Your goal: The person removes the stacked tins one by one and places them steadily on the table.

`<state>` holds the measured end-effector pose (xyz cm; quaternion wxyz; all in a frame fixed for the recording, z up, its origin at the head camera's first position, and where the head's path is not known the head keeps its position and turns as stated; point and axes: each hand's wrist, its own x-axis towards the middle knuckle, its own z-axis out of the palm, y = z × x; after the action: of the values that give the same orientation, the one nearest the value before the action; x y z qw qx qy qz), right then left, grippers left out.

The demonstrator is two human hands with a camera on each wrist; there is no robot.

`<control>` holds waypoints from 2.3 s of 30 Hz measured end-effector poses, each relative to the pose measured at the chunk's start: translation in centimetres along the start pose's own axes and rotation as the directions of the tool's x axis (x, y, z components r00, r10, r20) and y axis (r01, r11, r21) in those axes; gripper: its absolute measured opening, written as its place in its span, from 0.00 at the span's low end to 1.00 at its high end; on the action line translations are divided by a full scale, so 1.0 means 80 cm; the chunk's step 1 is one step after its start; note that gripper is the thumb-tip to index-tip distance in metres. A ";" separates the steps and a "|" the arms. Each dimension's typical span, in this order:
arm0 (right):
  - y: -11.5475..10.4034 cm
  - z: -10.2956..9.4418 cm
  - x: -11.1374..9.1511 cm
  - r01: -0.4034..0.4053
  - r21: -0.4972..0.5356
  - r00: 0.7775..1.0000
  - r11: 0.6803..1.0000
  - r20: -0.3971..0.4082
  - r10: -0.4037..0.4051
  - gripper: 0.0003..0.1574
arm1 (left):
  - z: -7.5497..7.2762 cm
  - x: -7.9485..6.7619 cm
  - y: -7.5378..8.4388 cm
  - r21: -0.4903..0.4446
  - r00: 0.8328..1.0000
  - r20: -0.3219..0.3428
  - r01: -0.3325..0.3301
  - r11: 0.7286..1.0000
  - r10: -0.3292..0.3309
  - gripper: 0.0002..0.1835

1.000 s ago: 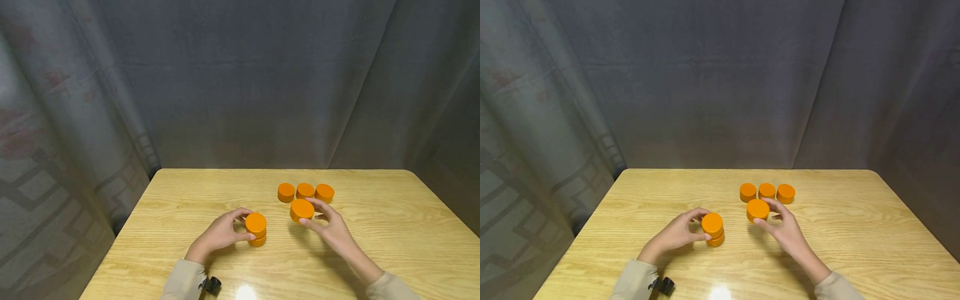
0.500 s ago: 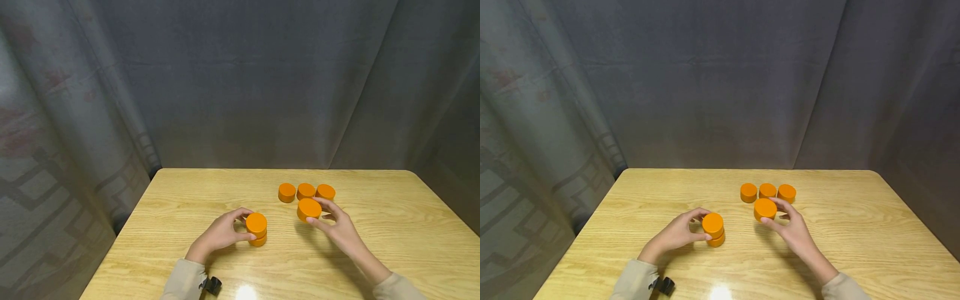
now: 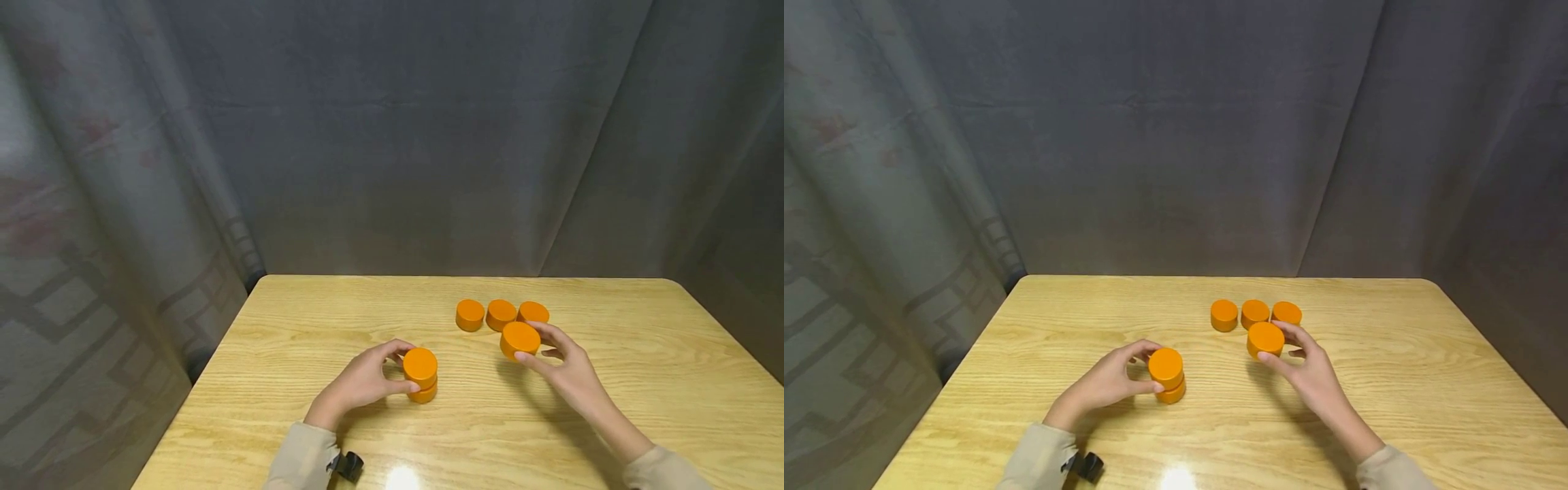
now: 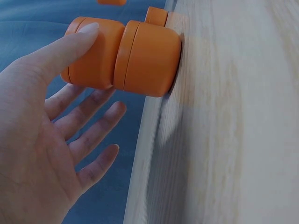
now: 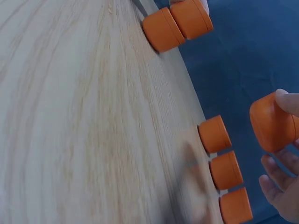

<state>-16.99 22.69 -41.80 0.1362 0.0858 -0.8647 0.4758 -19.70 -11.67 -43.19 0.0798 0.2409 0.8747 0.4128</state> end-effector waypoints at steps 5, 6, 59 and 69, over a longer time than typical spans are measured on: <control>0.009 -0.005 0.001 -0.022 -0.014 1.000 1.000 0.003 0.022 0.36 | 0.001 0.001 -0.001 -0.001 1.000 0.002 -0.009 1.000 0.009 0.29; 0.012 -0.005 0.001 -0.023 -0.018 1.000 1.000 0.002 0.023 0.36 | 0.002 0.000 -0.001 -0.002 1.000 0.001 -0.008 1.000 0.008 0.29; 0.083 -0.054 0.037 -0.151 -0.077 0.984 0.986 -0.110 0.142 0.45 | 0.002 0.001 0.000 0.005 1.000 -0.002 -0.012 1.000 0.012 0.28; 0.095 -0.060 0.044 -0.179 -0.107 0.980 0.978 -0.107 0.167 0.46 | 0.001 0.001 0.001 0.008 1.000 -0.002 0.000 1.000 0.000 0.28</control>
<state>-21.74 30.72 -44.29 0.1413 -0.0213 -0.8874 0.4383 -19.68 -11.50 -43.16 0.0779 0.2408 0.8764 0.4098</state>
